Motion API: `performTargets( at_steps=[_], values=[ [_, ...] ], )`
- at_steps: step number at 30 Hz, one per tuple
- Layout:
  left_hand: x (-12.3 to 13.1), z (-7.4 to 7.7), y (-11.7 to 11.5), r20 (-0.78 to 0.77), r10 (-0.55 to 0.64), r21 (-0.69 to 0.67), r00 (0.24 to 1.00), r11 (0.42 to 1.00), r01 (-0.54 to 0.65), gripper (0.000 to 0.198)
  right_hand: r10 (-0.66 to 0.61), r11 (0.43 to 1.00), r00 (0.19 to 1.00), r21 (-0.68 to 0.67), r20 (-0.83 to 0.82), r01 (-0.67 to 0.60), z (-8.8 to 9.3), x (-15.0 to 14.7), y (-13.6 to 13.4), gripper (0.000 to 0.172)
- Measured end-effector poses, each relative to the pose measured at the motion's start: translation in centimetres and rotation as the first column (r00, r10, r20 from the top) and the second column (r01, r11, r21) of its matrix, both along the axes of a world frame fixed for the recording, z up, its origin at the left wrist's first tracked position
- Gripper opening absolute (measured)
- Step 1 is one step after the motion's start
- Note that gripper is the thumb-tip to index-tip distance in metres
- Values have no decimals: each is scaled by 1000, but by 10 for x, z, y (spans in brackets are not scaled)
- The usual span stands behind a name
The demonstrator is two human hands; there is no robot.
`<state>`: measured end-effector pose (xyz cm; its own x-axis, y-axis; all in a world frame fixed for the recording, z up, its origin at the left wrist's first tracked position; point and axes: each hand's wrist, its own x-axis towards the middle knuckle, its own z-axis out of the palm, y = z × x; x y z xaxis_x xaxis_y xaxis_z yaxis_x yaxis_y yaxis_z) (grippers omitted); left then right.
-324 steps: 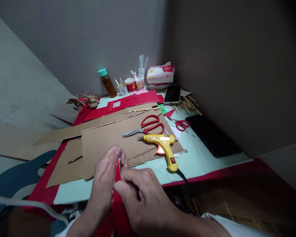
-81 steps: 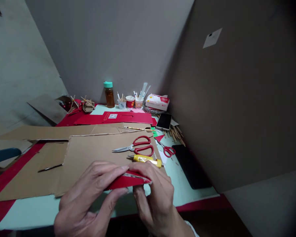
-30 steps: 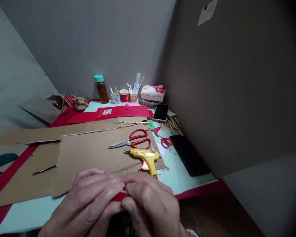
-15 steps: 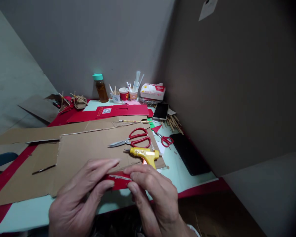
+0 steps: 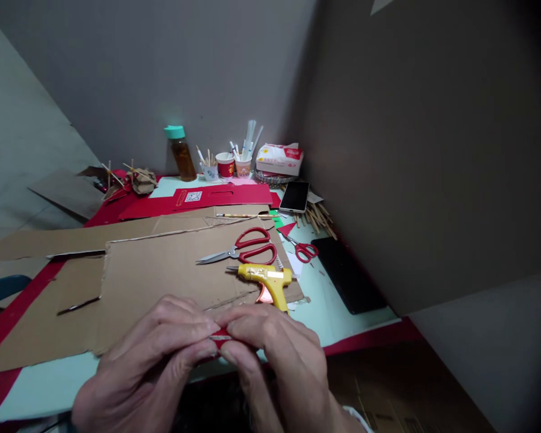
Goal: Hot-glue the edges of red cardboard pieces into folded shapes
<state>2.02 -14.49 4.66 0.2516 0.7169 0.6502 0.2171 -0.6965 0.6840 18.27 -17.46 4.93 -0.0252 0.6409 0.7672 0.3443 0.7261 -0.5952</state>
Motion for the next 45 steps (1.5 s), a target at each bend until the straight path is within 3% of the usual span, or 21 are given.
performTargets(
  at_steps=[3,7,11,14,19,23,26,29,30,32,34,39,45],
  values=[
    [1,-2,0,-10,17,42,1000,999,-17,35,10,1000,1000,-9,29,-10,3,-1,2,11],
    [4,-3,-1,33,143,59,989,988,-145,28,17,996,999,-87,50,-13,3,-4,4,10],
    [4,-9,1,74,285,85,956,953,-291,20,-169,969,980,-200,-109,145,-4,-14,-1,30],
    [5,-12,5,109,355,41,929,932,-361,18,-233,953,955,-237,-183,187,-13,-28,-7,18],
    [4,-11,6,99,304,41,948,950,-309,18,-203,926,979,-324,7,194,-26,-50,-4,14],
    [-12,-7,9,89,75,-227,993,973,-53,25,-61,912,998,-406,-5,54,-19,-40,8,21],
    [-19,4,19,286,94,-376,954,926,21,32,131,890,991,-442,16,-110,-1,-28,10,22],
    [-12,19,33,396,72,-452,915,883,126,33,273,808,961,-553,45,-204,13,-25,9,26],
    [-7,24,37,411,39,-482,911,857,181,35,311,778,949,-586,48,-226,16,-26,8,28],
    [1,29,42,399,-41,-593,916,750,293,39,370,733,928,-627,39,-265,18,-28,6,29],
    [6,30,41,387,-40,-660,921,685,307,40,391,706,920,-648,20,-286,17,-29,5,29],
    [7,25,35,359,27,-675,933,697,240,36,416,631,906,-692,-78,-350,16,-29,8,31],
    [12,27,31,345,87,-707,935,679,198,30,337,642,930,-688,-145,-339,14,-37,12,33]
  ],
)
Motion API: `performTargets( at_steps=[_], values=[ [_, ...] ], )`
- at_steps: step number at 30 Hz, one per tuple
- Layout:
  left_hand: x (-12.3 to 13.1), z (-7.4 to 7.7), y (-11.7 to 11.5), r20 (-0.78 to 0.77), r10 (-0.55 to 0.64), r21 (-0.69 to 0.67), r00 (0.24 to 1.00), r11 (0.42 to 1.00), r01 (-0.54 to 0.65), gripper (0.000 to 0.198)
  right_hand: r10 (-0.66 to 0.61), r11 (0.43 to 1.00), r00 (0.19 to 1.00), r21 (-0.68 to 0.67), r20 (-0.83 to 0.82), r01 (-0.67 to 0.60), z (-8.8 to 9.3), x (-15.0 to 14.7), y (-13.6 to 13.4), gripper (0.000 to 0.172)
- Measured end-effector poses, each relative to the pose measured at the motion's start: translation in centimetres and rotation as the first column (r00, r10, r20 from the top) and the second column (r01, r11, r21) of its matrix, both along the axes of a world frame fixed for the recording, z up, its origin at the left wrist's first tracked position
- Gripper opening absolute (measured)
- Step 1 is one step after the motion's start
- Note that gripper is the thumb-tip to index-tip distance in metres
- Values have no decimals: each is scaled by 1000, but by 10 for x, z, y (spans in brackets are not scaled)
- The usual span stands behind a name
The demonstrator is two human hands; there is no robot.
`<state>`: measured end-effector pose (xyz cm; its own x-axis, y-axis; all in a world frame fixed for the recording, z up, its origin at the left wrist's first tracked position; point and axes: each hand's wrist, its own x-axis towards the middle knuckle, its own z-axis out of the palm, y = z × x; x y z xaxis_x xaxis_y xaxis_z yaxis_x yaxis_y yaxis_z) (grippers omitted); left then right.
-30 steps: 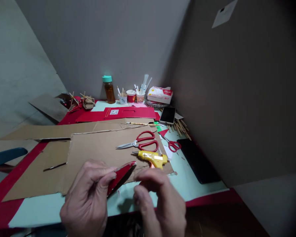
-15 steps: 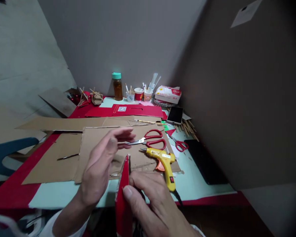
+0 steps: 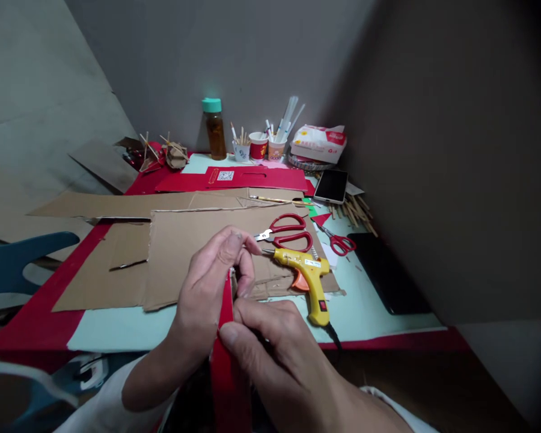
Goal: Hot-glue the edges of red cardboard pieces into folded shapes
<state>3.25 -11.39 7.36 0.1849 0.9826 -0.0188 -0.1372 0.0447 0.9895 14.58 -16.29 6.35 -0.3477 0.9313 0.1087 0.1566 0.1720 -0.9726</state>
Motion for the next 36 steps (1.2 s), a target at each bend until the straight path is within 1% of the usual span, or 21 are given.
performTargets(
  at_steps=[4,9,10,12,14,17,19,20,22,23,24,25,26,27,29,31,33,34,36],
  values=[
    [3,-1,-6,-47,41,-8,998,999,-41,31,-38,999,999,-27,9,38,-8,-3,-7,31],
    [7,-5,-8,-63,75,6,995,997,-75,30,-59,995,998,84,-30,61,-15,-5,-7,30],
    [7,-5,-6,-64,83,11,995,997,-82,30,-62,995,997,80,-45,66,-14,-5,-5,30],
    [8,-5,-1,-58,68,-9,996,998,-69,31,-43,999,998,17,-53,44,-11,-1,1,30],
    [8,-4,7,-12,1,-73,1000,997,-2,34,28,998,998,-61,-62,-32,-6,4,7,32],
    [2,-1,17,178,-108,-211,978,967,145,43,115,983,983,-128,-143,-134,-1,14,12,33],
    [-6,-1,21,315,-125,-281,941,935,218,47,119,969,959,-182,-259,-169,0,21,14,33],
    [-11,-4,21,372,-121,-301,920,922,243,45,117,958,939,-213,-324,-192,0,24,15,33],
    [-21,-11,18,430,-155,-318,890,896,309,43,104,946,898,-237,-429,-222,0,29,18,36],
    [-25,-15,15,442,-156,-339,883,883,325,39,93,948,886,-233,-454,-219,1,32,20,37],
    [-29,-19,12,456,-160,-310,875,893,325,33,84,953,885,-223,-458,-206,2,34,22,37],
    [-31,-22,10,461,-166,-303,872,894,330,27,75,960,895,-212,-440,-184,3,36,24,38],
    [-32,-24,7,456,-186,-315,870,881,354,25,53,968,913,-203,-403,-146,4,38,26,38],
    [-31,-24,4,456,-184,-297,871,891,344,24,20,977,935,-192,-353,-93,5,39,27,37],
    [-28,-22,1,448,-160,-261,880,918,300,24,-91,991,969,-122,-231,64,5,40,28,34],
    [-24,-17,-2,431,-104,-221,896,951,217,27,-226,972,964,32,-139,233,4,39,26,25],
    [-21,-15,-5,402,-47,-196,915,971,136,31,-316,915,942,227,-114,335,1,35,23,15],
    [-20,-14,-6,383,-31,-180,923,978,108,31,-338,878,934,318,-117,357,0,33,21,13],
    [-19,-16,-9,339,-15,-151,941,986,70,30,-367,790,920,476,-138,386,-4,28,19,18]
  ],
)
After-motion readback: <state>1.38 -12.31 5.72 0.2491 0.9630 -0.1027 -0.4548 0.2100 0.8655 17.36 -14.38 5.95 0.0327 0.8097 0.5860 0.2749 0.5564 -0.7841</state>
